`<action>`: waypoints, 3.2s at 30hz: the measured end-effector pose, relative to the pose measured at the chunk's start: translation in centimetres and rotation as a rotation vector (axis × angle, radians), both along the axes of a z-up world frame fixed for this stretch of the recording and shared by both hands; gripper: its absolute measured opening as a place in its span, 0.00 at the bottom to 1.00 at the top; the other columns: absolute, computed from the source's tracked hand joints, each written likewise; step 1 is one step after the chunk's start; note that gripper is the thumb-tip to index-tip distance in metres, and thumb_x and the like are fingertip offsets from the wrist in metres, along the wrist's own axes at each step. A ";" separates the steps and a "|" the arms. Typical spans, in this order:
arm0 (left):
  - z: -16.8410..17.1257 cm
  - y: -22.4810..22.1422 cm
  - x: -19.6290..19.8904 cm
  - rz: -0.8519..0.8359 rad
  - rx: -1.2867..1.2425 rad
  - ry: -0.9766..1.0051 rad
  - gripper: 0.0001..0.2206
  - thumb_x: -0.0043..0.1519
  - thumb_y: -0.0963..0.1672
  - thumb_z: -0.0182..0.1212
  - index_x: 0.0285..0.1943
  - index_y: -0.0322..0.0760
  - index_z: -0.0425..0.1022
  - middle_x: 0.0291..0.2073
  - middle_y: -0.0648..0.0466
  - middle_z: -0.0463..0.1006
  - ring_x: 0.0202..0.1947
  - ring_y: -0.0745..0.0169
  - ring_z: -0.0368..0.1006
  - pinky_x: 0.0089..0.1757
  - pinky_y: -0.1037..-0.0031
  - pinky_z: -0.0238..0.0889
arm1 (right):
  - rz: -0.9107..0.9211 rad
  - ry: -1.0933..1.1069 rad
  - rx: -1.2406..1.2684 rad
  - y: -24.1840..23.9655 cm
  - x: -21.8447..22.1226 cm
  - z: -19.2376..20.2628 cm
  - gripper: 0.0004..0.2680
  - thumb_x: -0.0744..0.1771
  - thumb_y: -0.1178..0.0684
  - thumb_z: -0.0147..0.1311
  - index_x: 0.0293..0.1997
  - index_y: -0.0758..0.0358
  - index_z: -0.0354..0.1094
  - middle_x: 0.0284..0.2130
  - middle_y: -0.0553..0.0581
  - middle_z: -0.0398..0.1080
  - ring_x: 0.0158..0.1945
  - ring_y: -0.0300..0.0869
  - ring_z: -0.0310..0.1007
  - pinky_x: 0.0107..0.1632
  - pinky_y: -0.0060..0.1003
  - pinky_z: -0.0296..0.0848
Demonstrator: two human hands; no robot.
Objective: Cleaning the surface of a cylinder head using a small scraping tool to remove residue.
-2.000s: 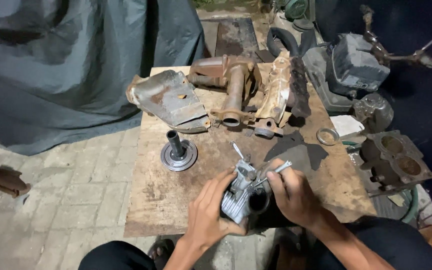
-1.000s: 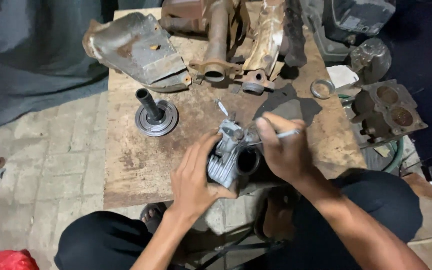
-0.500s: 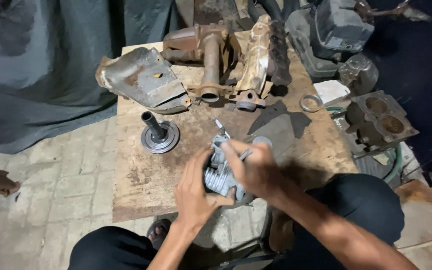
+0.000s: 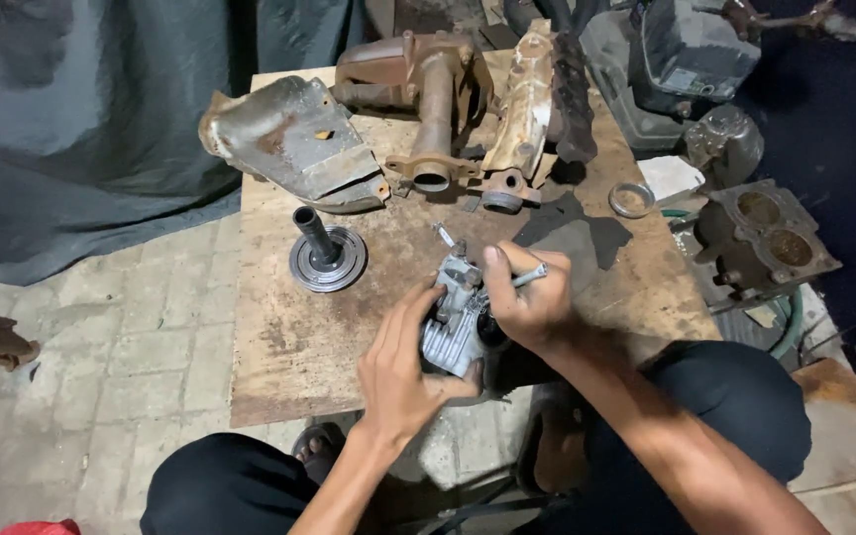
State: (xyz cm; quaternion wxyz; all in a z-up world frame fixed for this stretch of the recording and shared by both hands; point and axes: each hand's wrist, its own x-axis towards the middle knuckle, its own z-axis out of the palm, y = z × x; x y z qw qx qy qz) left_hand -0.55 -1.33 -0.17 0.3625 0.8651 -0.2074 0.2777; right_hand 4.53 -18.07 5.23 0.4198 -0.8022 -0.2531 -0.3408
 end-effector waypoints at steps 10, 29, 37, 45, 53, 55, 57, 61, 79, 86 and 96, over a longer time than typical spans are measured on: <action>0.3 1.2 0.4 -0.085 -0.220 0.114 0.40 0.41 0.57 0.74 0.61 0.38 0.69 0.58 0.46 0.76 0.57 0.41 0.75 0.47 0.56 0.74 | 0.481 -0.250 -0.078 -0.4 0.1 -1.1 0.13 0.67 0.57 0.49 0.18 0.59 0.61 0.14 0.53 0.63 0.13 0.49 0.60 0.19 0.34 0.68; 0.2 1.5 0.4 -0.163 -0.196 0.075 0.42 0.42 0.66 0.64 0.60 0.41 0.71 0.57 0.51 0.77 0.55 0.49 0.76 0.49 0.64 0.72 | 0.597 -0.154 -0.064 -1.1 -0.8 1.5 0.14 0.69 0.58 0.45 0.18 0.61 0.58 0.14 0.55 0.55 0.11 0.51 0.51 0.16 0.29 0.61; 0.3 1.8 0.7 -0.171 -0.155 0.074 0.38 0.42 0.59 0.72 0.60 0.41 0.72 0.56 0.50 0.78 0.54 0.47 0.77 0.47 0.60 0.74 | 0.404 -0.253 -0.146 -3.2 1.3 0.0 0.18 0.71 0.53 0.40 0.16 0.57 0.57 0.12 0.52 0.58 0.10 0.48 0.55 0.15 0.34 0.61; 0.2 1.7 0.9 -0.173 -0.155 0.089 0.38 0.43 0.61 0.69 0.58 0.39 0.73 0.56 0.48 0.79 0.54 0.43 0.77 0.47 0.57 0.74 | 0.554 -0.155 -0.195 -2.8 -1.3 1.9 0.13 0.72 0.60 0.40 0.26 0.68 0.63 0.19 0.60 0.57 0.16 0.56 0.59 0.20 0.39 0.65; 0.7 1.7 1.5 -0.190 -0.214 0.081 0.36 0.45 0.59 0.71 0.58 0.38 0.73 0.55 0.46 0.79 0.53 0.42 0.77 0.46 0.55 0.73 | 0.399 -0.116 -0.126 -3.0 -0.2 -1.3 0.11 0.69 0.50 0.53 0.26 0.61 0.64 0.17 0.56 0.57 0.17 0.57 0.60 0.21 0.43 0.64; 0.7 1.7 1.6 -0.195 -0.228 0.082 0.36 0.45 0.59 0.71 0.58 0.38 0.73 0.55 0.47 0.79 0.53 0.42 0.77 0.46 0.56 0.73 | 0.386 -0.103 -0.083 -3.5 0.1 -1.0 0.09 0.69 0.53 0.53 0.29 0.65 0.64 0.18 0.61 0.58 0.19 0.64 0.61 0.20 0.46 0.64; 0.8 1.8 1.7 -0.163 -0.202 0.100 0.36 0.45 0.59 0.71 0.59 0.38 0.72 0.55 0.48 0.79 0.52 0.42 0.77 0.46 0.55 0.74 | 0.242 0.249 0.024 -3.7 0.2 -0.2 0.16 0.71 0.49 0.48 0.21 0.60 0.60 0.10 0.51 0.51 0.14 0.36 0.51 0.20 0.32 0.54; 0.5 1.7 1.7 -0.174 -0.195 0.117 0.39 0.44 0.61 0.69 0.60 0.35 0.72 0.55 0.43 0.78 0.52 0.39 0.77 0.46 0.52 0.74 | 0.249 0.490 0.198 -3.6 -0.9 2.8 0.15 0.71 0.53 0.51 0.21 0.60 0.63 0.09 0.50 0.59 0.16 0.32 0.54 0.21 0.30 0.59; -0.3 0.7 0.5 0.018 -0.145 0.114 0.47 0.42 0.69 0.60 0.61 0.37 0.70 0.56 0.46 0.78 0.55 0.41 0.76 0.43 0.56 0.76 | 0.051 -0.188 0.065 0.5 -0.4 -3.7 0.12 0.70 0.55 0.50 0.25 0.58 0.66 0.10 0.50 0.49 0.10 0.46 0.43 0.18 0.29 0.49; 0.1 0.5 -0.1 -0.036 -0.289 0.111 0.41 0.40 0.60 0.74 0.61 0.38 0.71 0.56 0.46 0.77 0.57 0.41 0.75 0.52 0.58 0.70 | 0.217 -0.204 -0.155 -0.7 0.1 -3.3 0.12 0.68 0.57 0.52 0.21 0.61 0.65 0.12 0.51 0.59 0.11 0.48 0.60 0.19 0.33 0.65; 0.3 -0.5 -0.5 -0.007 -0.217 0.096 0.45 0.40 0.68 0.57 0.61 0.40 0.71 0.58 0.48 0.76 0.56 0.45 0.75 0.49 0.59 0.71 | 0.472 -0.144 -0.072 -1.0 -2.3 -0.4 0.14 0.68 0.57 0.50 0.18 0.57 0.61 0.11 0.49 0.58 0.10 0.44 0.59 0.16 0.34 0.63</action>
